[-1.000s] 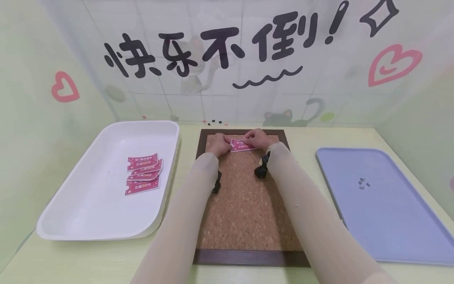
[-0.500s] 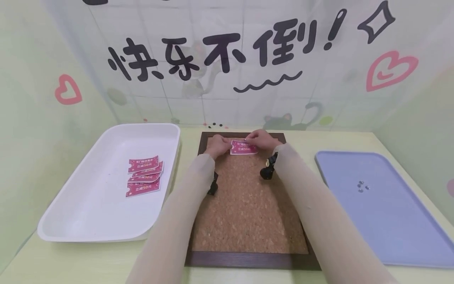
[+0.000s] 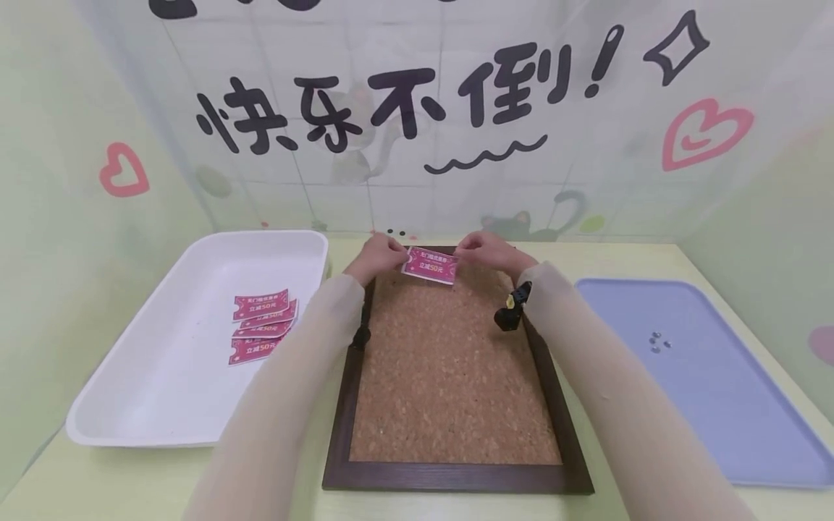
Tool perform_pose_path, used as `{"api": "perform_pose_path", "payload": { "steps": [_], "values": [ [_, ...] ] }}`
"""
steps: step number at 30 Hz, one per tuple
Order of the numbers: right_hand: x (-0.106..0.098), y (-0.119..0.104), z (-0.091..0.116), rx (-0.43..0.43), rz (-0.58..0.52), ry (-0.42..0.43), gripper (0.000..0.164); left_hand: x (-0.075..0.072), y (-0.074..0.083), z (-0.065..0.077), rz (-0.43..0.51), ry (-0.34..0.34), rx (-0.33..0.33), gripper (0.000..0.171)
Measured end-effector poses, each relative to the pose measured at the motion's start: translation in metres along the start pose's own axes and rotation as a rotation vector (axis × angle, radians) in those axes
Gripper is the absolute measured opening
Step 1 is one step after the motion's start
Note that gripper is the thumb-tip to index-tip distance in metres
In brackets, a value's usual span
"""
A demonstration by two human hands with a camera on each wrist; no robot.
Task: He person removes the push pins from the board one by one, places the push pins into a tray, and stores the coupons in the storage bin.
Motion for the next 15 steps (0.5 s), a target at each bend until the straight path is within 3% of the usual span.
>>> {"api": "perform_pose_path", "payload": {
  "steps": [8,15],
  "values": [
    [-0.024,-0.008,0.022,-0.119,0.057,0.047,0.024,-0.029,0.015,0.011,-0.071,-0.033,0.083,0.029],
    [-0.047,-0.002,0.037,-0.156,0.033,0.056,0.019,-0.053,0.024,0.027,-0.094,-0.053,0.157,0.029]
  ]
}}
Point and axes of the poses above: each hand's wrist, its own z-axis away from the middle knuckle, its own x-axis out of the palm, y = z × x, the point moved 7 cm from there along -z, towards the middle knuckle, and after that the axes turned 14 degrees about x, right-handed, at the moved point
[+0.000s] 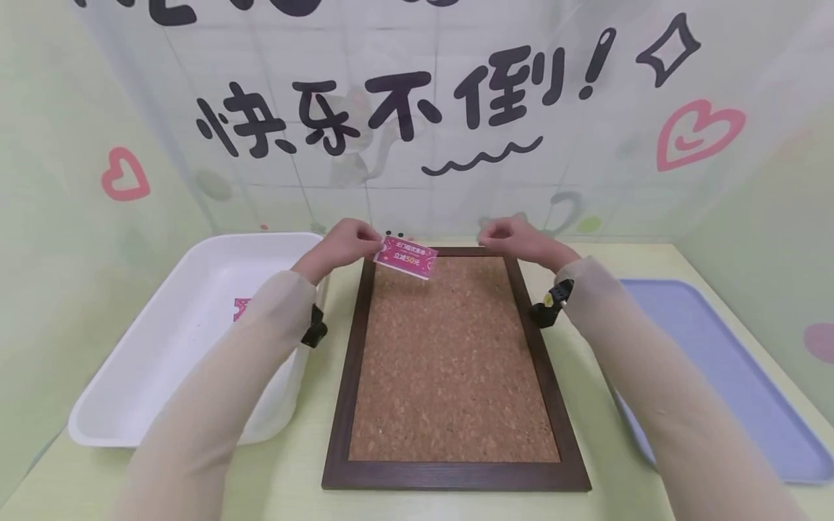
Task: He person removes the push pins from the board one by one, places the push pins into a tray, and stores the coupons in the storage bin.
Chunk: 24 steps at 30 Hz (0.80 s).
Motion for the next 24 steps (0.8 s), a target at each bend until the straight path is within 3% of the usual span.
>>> {"api": "perform_pose_path", "payload": {
  "steps": [6,16,24],
  "values": [
    [-0.022,0.010,0.017,-0.020,0.056,0.055,0.022,-0.028,-0.002,0.018,0.017,0.039,-0.008,0.030],
    [-0.054,0.037,0.050,0.065,0.080,0.103,0.020,-0.074,-0.005,0.062,-0.027,0.071,-0.038,0.034],
    [-0.074,0.064,0.076,0.076,0.137,0.124,0.022,-0.097,-0.026,0.095,-0.104,0.066,-0.084,0.039]
  ]
}}
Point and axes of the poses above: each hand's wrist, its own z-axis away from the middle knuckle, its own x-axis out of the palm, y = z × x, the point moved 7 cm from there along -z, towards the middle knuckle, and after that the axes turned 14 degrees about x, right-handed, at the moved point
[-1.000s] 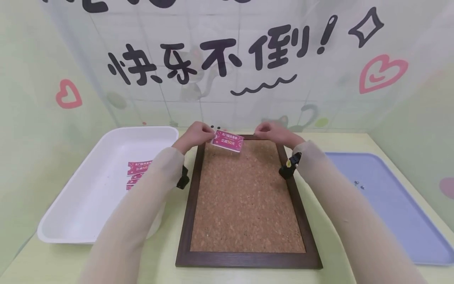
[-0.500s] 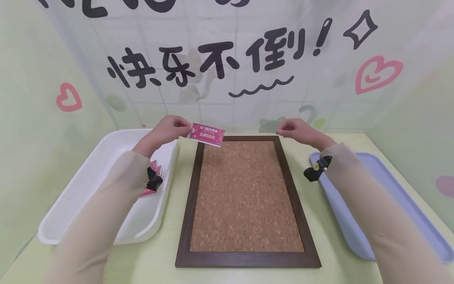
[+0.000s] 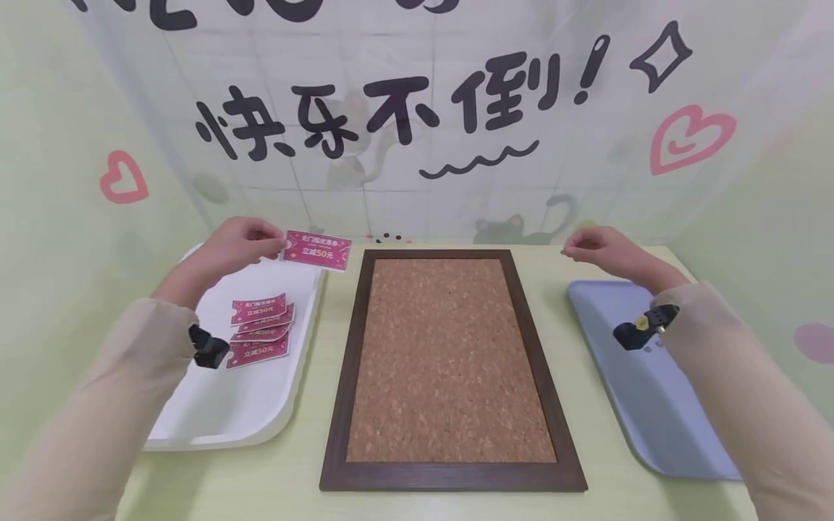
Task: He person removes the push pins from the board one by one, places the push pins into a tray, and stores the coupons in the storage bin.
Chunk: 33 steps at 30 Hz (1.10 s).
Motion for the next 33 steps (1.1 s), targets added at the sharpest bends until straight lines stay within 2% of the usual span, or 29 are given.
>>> {"api": "perform_pose_path", "payload": {
  "steps": [9,16,24,33],
  "values": [
    [-0.012,0.033,0.021,0.049,0.011,0.006,0.023,-0.013,-0.042,0.023,-0.013,0.000,-0.097,0.057],
    [-0.021,0.060,0.030,0.114,0.064,0.043,0.029,-0.018,-0.073,0.040,0.008,-0.006,-0.137,0.066],
    [-0.022,0.086,0.042,0.201,0.048,0.010,0.037,-0.015,-0.100,0.052,0.042,-0.022,-0.186,0.069],
    [-0.018,0.112,0.046,0.228,0.135,-0.016,0.036,-0.009,-0.129,0.059,0.077,-0.021,-0.248,0.073]
  ]
}}
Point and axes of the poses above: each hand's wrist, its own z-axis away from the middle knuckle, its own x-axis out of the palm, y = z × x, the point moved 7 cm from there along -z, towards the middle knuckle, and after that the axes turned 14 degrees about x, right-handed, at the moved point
